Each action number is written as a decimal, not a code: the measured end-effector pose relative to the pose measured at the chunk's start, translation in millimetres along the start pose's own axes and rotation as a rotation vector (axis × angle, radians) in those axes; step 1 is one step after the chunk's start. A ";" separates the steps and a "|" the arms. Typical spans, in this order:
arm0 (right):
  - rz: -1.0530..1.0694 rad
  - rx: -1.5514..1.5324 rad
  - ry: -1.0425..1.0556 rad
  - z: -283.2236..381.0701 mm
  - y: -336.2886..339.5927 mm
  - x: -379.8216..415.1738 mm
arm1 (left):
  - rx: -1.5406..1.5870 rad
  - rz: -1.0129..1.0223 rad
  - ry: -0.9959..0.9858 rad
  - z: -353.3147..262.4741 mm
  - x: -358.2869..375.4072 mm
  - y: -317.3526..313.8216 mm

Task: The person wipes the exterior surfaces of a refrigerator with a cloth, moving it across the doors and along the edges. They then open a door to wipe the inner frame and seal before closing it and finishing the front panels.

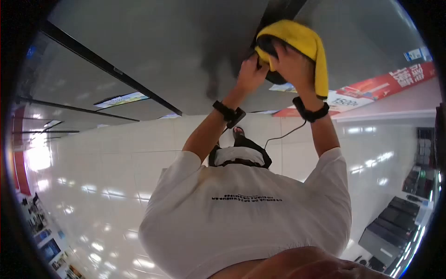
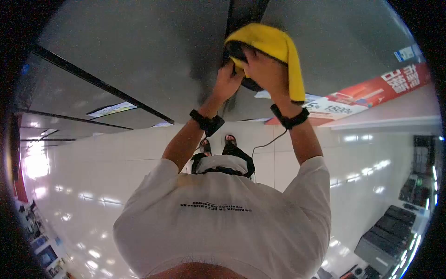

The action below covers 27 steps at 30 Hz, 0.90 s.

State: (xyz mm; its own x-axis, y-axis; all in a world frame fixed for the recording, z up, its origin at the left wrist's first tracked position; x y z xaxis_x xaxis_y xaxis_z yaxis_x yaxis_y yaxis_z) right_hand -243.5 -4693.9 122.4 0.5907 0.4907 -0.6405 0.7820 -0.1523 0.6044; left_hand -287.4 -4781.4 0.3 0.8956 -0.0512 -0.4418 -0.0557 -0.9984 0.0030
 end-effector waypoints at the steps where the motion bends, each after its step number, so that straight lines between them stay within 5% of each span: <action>1: 0.015 -0.039 -0.018 -6.4 16.6 -14.3 | 0.011 -0.040 0.055 -7.2 -1.5 -2.0; 6: 0.178 0.199 0.370 21.4 -33.2 -25.6 | 0.229 -0.086 -0.011 -28.6 1.6 -8.1; 9: 0.247 0.148 0.425 45.3 -50.9 -1.0 | 0.241 -0.059 -0.053 -27.3 1.5 -9.5; 11: 0.206 0.068 0.352 48.3 -49.9 0.9 | 0.246 -0.050 -0.053 -22.4 0.4 -11.1; 13: 0.194 0.089 0.214 43.1 -53.4 -0.8 | 0.134 -0.086 -0.251 -32.3 -2.8 -9.2; 16: 0.178 0.066 0.225 49.9 -60.5 2.3 | 0.114 0.038 0.026 -9.5 -1.9 -13.2; 19: 0.144 0.050 0.276 52.1 -48.7 0.9 | 0.275 0.036 -0.060 -19.0 15.6 -11.9; 23: 0.420 0.013 0.171 62.1 2.2 37.7 | 0.282 0.024 -0.042 -13.4 63.4 -24.7; 27: 0.106 -0.091 0.098 53.3 66.8 80.8 | 0.171 0.102 -0.071 -35.6 115.0 -39.0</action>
State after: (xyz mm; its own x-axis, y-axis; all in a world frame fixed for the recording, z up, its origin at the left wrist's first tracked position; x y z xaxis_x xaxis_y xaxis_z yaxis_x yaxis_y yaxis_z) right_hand -132.8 -4710.1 85.7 0.6429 0.5580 -0.5247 0.6926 -0.1309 0.7093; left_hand -166.5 -4749.1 -18.7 0.8484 -0.1437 -0.5094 -0.2234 -0.9697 -0.0986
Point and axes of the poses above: each hand's wrist, its own x-axis away from the middle knuckle, its own y-axis out of the back of the hand, z = x × y, the point moved 7 cm from there along -x, towards the middle knuckle, and after that the axes turned 11 degrees about x, right-handed, at the moved point
